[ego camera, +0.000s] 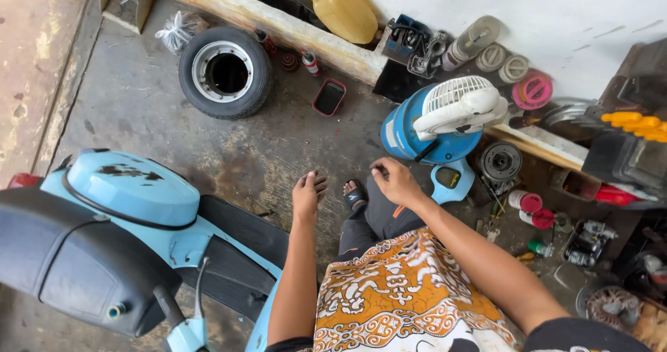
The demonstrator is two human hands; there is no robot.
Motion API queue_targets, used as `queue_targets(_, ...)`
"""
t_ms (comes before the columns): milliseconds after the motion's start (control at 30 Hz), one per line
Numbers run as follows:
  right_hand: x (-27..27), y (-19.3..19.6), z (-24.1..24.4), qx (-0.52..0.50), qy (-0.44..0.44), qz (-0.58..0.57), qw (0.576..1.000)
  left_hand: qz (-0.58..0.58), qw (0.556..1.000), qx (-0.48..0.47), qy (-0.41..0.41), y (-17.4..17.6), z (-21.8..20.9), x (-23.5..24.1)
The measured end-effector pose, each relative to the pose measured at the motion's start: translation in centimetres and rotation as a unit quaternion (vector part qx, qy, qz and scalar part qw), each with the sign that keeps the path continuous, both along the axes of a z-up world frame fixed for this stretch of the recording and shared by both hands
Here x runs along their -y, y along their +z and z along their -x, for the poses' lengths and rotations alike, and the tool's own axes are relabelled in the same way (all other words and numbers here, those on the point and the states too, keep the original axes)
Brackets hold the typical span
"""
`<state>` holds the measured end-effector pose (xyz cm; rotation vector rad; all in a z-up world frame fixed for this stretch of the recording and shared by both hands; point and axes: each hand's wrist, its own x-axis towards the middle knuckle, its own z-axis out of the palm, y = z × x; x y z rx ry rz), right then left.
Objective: The person works on a mechanical part, possibly a carburetor, using a wrench to tighten or loosen components. They then move to a workbench to handle a green basket and a power tool, organizing items within a tool cart.
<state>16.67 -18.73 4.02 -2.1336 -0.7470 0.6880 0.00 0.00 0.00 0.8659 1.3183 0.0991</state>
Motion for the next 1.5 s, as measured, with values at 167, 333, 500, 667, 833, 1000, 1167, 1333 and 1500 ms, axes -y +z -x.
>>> queue_targets(167,-5.2,0.7,-0.9,-0.051,-0.051,-0.009,0.997,0.06,0.996,0.03,0.065,3.1,-0.2,-2.8)
queue_targets(333,-9.7,1.2,-2.4,-0.108,-0.08,-0.016,0.991,0.089,0.995,0.019,0.031,0.9,-3.6,-4.8)
queue_targets(500,-10.7,-3.4,-5.7,-0.118,-0.111,-0.009,0.987,0.015,0.975,-0.087,-0.203,-2.7,-7.5,-8.1)
queue_targets(667,-10.0,-6.6,-10.1,-0.1,-0.176,0.042,0.978,-0.075,0.922,-0.127,-0.357,-7.0,-14.1,-14.1)
queue_targets(833,-11.2,-3.1,-13.6,-0.134,-0.24,0.052,0.96,-0.111,0.9,-0.108,-0.408,1.0,-22.6,-17.3)
queue_targets(1000,-11.9,-5.6,-14.7,-0.167,-0.302,0.07,0.936,-0.149,0.839,-0.115,-0.511,-3.0,-26.3,-18.3)
queue_targets(1167,-14.1,-9.3,-14.3,-0.157,-0.338,0.108,0.922,-0.168,0.781,-0.094,-0.594,-9.3,-27.8,-17.0)
queue_targets(1333,-18.3,-9.7,-14.0,-0.19,-0.402,0.086,0.891,-0.155,0.713,-0.064,-0.681,-7.9,-29.2,-16.8)
queue_targets(1500,-21.1,-11.8,-13.1,-0.218,-0.51,0.013,0.832,-0.1,0.713,-0.043,-0.693,-8.8,-29.1,-19.5)
